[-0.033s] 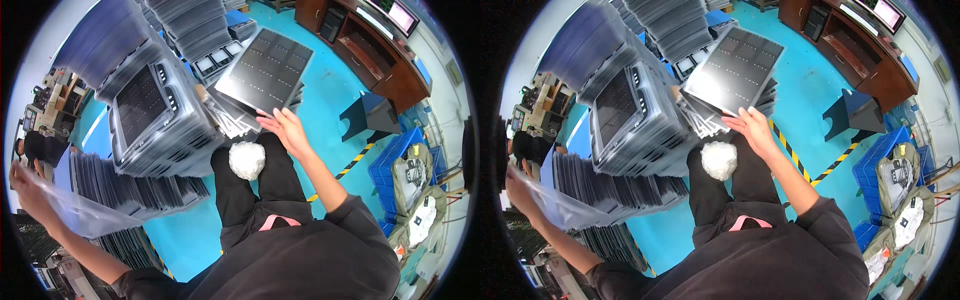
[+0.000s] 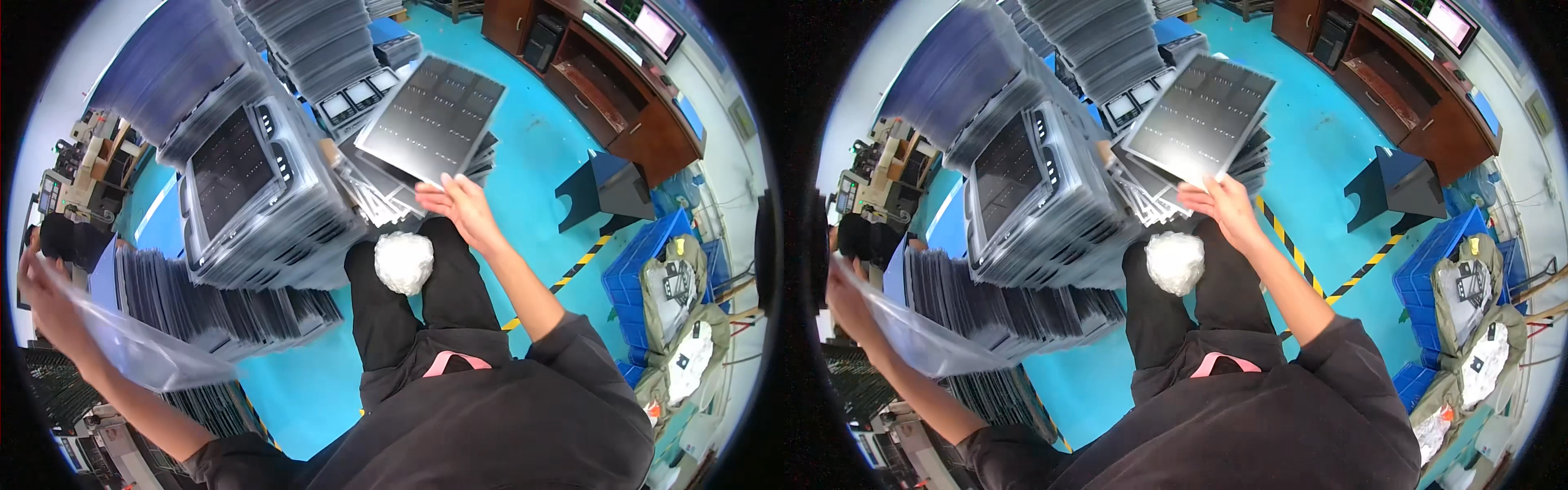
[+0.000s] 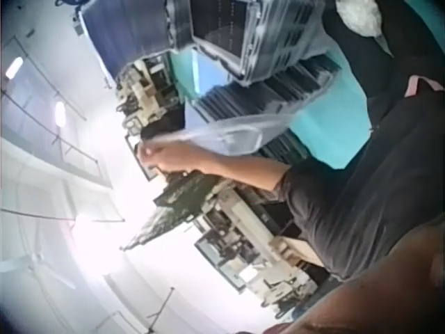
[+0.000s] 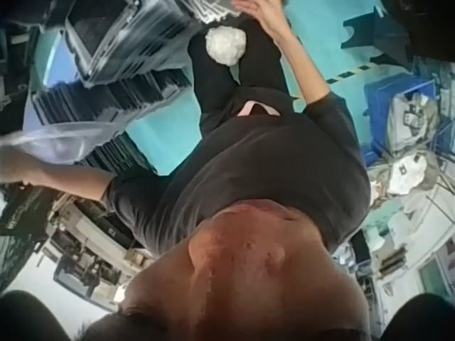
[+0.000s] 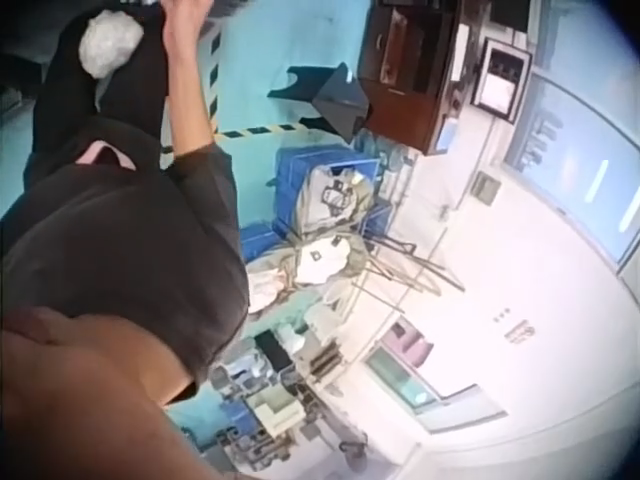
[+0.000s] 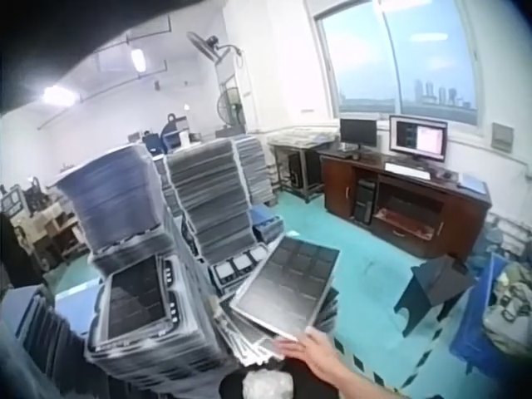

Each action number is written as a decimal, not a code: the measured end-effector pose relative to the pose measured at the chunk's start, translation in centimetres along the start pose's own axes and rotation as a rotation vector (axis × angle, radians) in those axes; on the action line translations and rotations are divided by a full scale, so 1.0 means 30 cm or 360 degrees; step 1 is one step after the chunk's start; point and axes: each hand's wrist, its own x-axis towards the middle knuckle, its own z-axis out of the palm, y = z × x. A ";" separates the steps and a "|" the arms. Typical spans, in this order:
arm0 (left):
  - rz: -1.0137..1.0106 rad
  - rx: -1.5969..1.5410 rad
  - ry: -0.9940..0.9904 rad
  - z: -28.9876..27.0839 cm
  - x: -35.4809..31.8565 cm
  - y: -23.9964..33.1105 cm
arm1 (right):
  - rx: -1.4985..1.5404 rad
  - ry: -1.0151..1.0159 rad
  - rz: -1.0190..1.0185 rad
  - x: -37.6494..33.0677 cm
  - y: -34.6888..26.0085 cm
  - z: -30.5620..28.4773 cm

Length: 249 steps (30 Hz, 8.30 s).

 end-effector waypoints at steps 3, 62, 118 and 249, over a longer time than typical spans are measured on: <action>-0.0426 -0.0662 -0.0227 -0.077 -0.022 0.275 | -0.0857 -0.0403 0.0430 0.013 0.027 0.001; 0.0133 -0.2020 -0.1605 0.105 -0.625 1.021 | -0.0891 -0.0328 -0.0684 -0.371 -0.082 0.382; -0.2674 -0.2759 -0.1648 0.031 -1.192 1.567 | -0.0580 -0.0316 0.0182 -0.215 0.409 -0.017; -0.0150 -0.1780 -0.1281 0.483 -0.358 0.949 | 0.0252 -0.0499 -0.2091 -0.442 -0.262 0.851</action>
